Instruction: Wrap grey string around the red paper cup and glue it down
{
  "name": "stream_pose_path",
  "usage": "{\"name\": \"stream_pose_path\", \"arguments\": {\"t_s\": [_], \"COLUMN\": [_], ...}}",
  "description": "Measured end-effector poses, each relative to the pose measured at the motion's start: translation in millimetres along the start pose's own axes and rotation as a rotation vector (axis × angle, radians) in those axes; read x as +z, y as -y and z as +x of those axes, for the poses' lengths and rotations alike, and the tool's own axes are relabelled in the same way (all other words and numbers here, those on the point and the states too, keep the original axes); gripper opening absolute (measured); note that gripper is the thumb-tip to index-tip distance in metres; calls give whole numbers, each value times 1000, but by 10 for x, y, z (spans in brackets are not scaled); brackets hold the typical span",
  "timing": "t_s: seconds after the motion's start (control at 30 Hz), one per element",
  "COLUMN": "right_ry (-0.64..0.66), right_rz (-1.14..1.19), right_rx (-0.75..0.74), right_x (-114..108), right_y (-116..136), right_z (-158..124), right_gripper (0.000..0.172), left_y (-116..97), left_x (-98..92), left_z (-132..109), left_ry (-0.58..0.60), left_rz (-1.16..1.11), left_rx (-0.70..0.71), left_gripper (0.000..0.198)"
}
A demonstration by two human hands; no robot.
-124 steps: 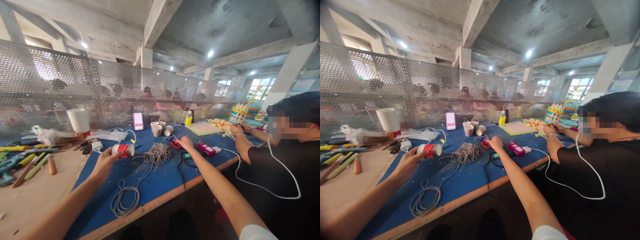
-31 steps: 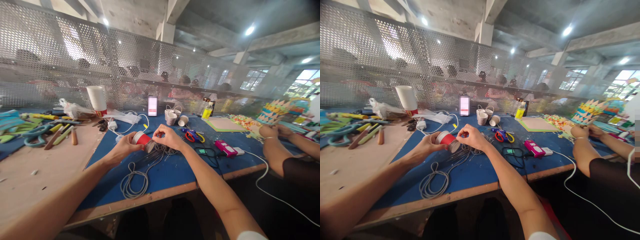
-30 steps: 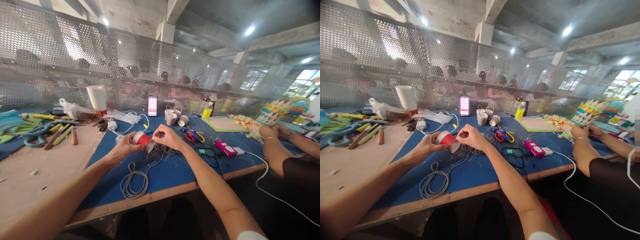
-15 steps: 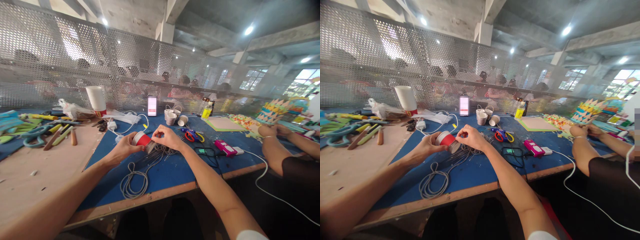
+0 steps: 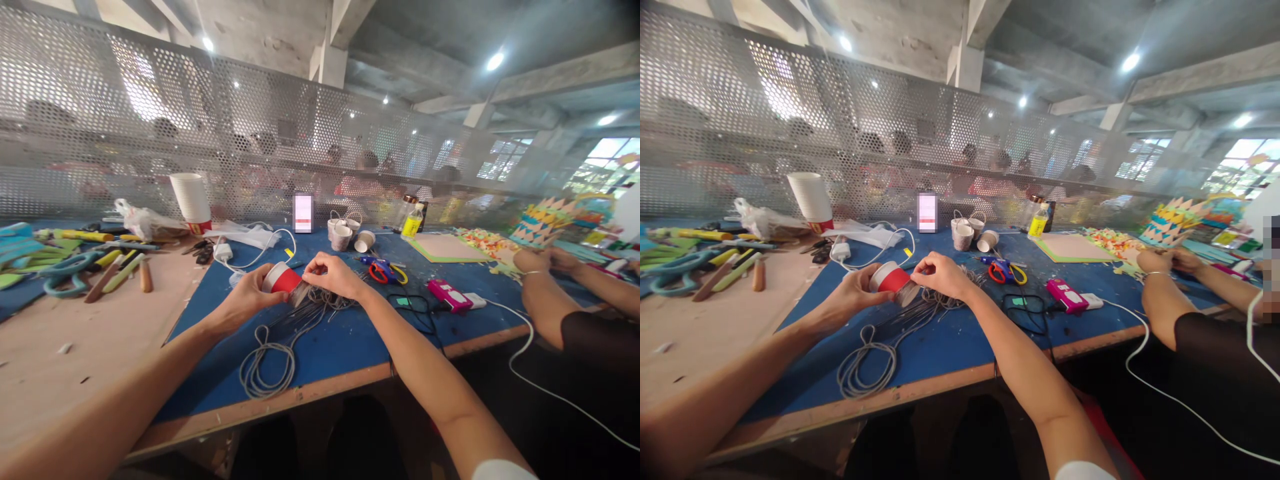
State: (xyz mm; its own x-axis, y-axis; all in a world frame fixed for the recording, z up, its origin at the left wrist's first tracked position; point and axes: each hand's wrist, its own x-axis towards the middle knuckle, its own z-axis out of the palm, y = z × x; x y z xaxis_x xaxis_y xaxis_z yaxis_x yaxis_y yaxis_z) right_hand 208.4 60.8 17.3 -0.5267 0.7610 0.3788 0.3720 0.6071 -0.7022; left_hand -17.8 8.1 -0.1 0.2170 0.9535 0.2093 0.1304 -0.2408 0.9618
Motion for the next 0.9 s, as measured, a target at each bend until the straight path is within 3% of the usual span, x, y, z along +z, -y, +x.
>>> {"name": "stream_pose_path", "arguments": {"t_s": [0.9], "right_ry": [60], "right_rz": [145], "right_rx": [141], "right_x": [-14], "right_y": [-50], "right_z": [14], "right_gripper": [24], "left_y": [19], "left_x": [-9], "left_z": [-16], "left_ry": [-17], "left_rz": [61], "left_rx": [50], "left_gripper": [33]}}
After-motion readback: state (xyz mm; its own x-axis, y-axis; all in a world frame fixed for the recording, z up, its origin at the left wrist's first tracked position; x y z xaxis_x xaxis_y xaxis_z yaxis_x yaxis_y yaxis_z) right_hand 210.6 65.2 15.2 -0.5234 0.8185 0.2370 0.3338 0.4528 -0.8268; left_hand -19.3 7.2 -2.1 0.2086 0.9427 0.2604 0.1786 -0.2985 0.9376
